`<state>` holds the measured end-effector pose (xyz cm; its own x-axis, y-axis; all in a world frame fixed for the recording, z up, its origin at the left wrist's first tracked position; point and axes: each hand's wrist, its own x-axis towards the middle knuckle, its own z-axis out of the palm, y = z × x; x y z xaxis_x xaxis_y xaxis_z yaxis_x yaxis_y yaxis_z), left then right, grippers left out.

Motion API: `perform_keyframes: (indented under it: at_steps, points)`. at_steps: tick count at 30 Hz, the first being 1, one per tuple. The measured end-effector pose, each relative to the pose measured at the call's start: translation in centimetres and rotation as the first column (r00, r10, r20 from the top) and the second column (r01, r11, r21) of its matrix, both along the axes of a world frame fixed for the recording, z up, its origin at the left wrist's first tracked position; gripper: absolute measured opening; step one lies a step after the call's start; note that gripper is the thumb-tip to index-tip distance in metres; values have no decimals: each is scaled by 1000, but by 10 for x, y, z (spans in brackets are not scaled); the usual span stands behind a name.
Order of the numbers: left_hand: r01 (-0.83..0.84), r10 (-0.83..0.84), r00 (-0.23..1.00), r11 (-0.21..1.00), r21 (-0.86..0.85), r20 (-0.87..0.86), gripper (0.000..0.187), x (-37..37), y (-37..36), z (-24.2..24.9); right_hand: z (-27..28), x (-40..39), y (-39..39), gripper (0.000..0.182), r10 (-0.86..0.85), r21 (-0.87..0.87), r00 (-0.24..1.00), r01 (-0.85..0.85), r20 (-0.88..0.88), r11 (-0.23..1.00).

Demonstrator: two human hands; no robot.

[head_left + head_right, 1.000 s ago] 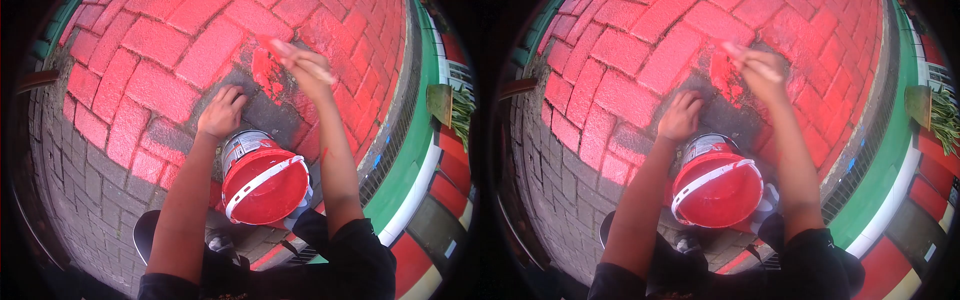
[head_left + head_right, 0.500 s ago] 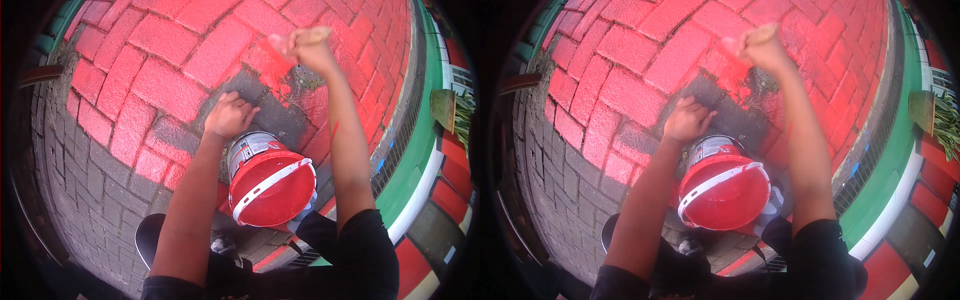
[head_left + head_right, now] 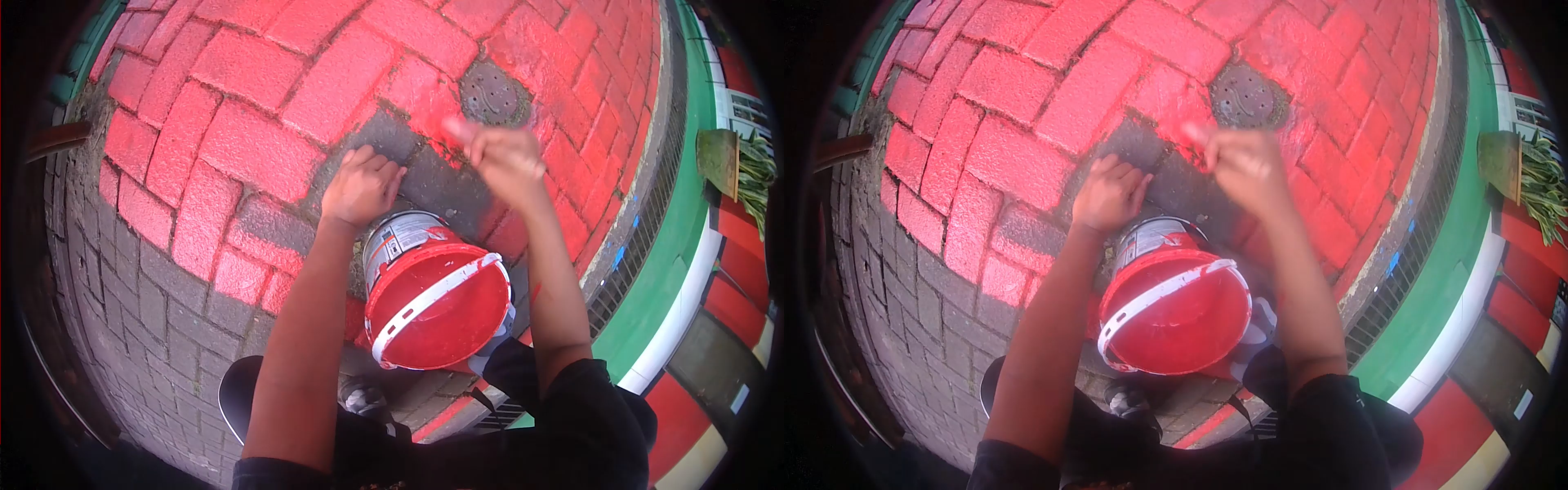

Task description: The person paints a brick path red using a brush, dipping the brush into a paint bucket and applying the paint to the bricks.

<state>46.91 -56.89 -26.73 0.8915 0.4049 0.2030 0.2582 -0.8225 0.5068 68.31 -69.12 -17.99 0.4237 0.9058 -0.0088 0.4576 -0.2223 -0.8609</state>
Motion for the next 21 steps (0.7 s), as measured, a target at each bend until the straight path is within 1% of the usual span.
perform_keyframes:
  at_steps: [1,3,4,5,7,8,9,11,12,13,15,16,17,19,20,21]
  points:
    - [1,-1,1000,1000,-4,-2,24,0,1,0,3,8,7,14,-11,-6,1000,11,-1,1000]
    - [5,-5,1000,1000,-3,1,22,3,2,2,0,24,31,13,-135,84,986,127,99,988]
    - [-1,1,1000,1000,-1,1,20,3,2,3,-3,27,38,14,-115,145,968,84,223,986]
    - [-7,7,1000,1000,1,0,18,3,2,4,-5,25,34,14,-120,147,968,89,220,985]
    - [-6,6,1000,1000,3,-3,17,4,2,5,-16,14,19,15,12,-31,954,-2,300,1000]
    - [-15,15,1000,1000,1,0,15,4,2,5,-29,8,6,17,32,45,951,-48,307,998]
    - [-14,14,1000,1000,-3,-2,15,3,1,5,-23,0,-5,17,32,41,952,-47,305,998]
    - [-15,15,1000,1000,-15,16,15,4,2,5,-3,-11,-24,18,81,-87,971,-63,224,994]
    - [-11,11,1000,1000,-17,20,15,6,2,6,17,-10,-21,15,120,-274,982,-76,147,959]
    - [-10,11,999,1000,-23,39,14,6,2,7,22,-7,-17,15,114,-277,983,-70,147,958]
    - [-6,8,999,1000,-29,53,14,6,1,8,19,5,2,15,-70,-71,996,66,-53,995]
    - [-8,10,999,1000,-26,47,14,6,2,8,14,11,12,16,-92,-6,995,92,-28,996]
    - [-8,9,999,1000,-25,40,13,5,1,8,8,16,13,16,-97,-7,995,97,-32,995]
    - [-4,5,999,1000,-24,40,13,6,1,8,-6,25,4,8,71,-130,994,-60,82,990]
    - [-12,13,999,1000,-23,45,13,6,1,8,-4,19,-10,8,84,-100,990,-72,118,992]
    - [-13,15,999,1000,-26,44,13,5,1,6,8,13,-22,8,86,-104,989,-74,117,992]
